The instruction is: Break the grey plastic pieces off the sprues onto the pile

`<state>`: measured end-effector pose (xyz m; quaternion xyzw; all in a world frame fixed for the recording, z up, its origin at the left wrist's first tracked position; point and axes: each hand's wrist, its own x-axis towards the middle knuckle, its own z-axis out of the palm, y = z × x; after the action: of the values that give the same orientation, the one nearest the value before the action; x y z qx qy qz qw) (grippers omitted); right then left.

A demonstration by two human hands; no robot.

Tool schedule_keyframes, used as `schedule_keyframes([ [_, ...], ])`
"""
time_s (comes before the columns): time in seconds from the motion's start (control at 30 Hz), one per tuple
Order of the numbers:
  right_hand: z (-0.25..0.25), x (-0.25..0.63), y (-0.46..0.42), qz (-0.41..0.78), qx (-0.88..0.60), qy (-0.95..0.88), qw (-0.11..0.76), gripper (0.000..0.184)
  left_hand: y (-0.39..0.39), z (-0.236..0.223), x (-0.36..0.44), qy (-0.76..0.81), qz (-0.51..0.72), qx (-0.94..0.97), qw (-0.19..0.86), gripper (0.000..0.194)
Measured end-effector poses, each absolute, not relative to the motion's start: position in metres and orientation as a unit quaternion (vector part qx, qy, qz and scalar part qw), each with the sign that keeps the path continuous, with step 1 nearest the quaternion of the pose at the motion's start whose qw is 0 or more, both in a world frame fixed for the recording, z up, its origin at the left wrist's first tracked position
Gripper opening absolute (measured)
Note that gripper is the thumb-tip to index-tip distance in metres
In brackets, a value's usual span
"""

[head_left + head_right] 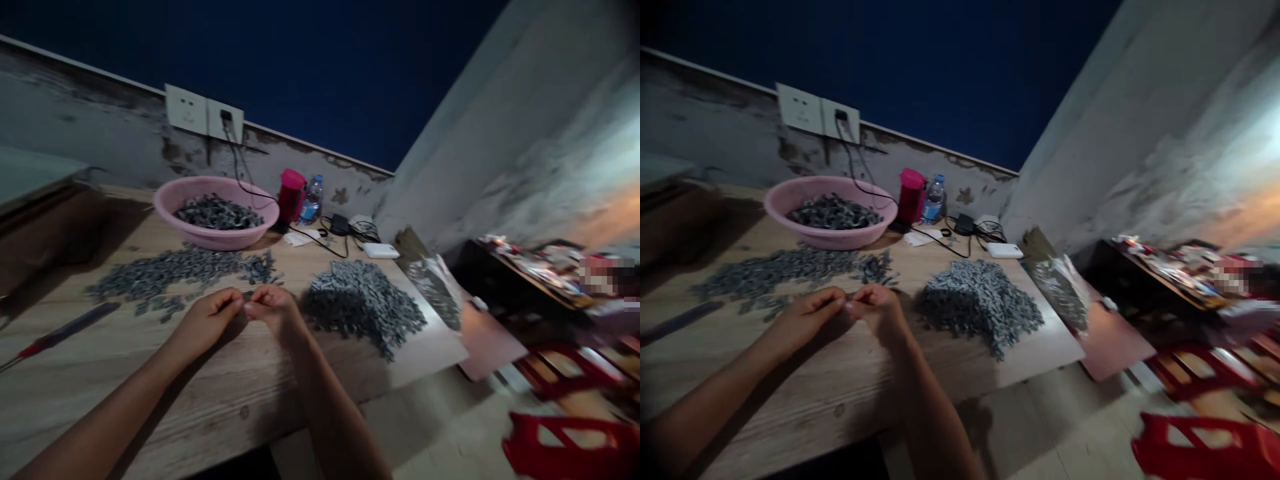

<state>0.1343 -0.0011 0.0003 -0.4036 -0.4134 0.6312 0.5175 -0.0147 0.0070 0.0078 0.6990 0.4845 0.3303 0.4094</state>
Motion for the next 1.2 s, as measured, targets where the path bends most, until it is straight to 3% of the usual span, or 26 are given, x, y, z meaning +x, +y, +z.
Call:
schedule_keyframes([
  [0.27, -0.006, 0.138, 0.001, 0.716, -0.348, -0.283, 0.534, 0.034, 0.01, -0.006, -0.015, 0.482, 0.342, 0.719, 0.366, 0.029],
  [0.6, -0.012, 0.137, 0.005, 0.725, -0.354, -0.293, 0.514, 0.039, 0.008, -0.009, -0.022, 0.534, 0.311, 0.733, 0.285, 0.03],
  [0.77, -0.02, 0.131, 0.006, 0.656, -0.387, -0.335, 0.554, 0.035, 0.006, -0.009, -0.022, 0.602, 0.267, 0.704, 0.266, 0.031],
  [1.0, -0.02, 0.13, 0.004, 0.45, -0.472, -0.534, 0.539, 0.004, 0.011, -0.005, -0.018, 0.52, 0.286, 0.745, 0.304, 0.032],
  [1.1, -0.009, 0.149, 0.0, 0.403, -0.511, -0.545, 0.529, 0.007, 0.015, 0.003, -0.02, 0.546, 0.323, 0.726, 0.266, 0.022],
  [1.2, 0.003, 0.195, -0.011, 0.273, -0.571, -0.593, 0.497, 0.018, 0.019, 0.011, -0.026, 0.596, 0.356, 0.684, 0.223, 0.019],
])
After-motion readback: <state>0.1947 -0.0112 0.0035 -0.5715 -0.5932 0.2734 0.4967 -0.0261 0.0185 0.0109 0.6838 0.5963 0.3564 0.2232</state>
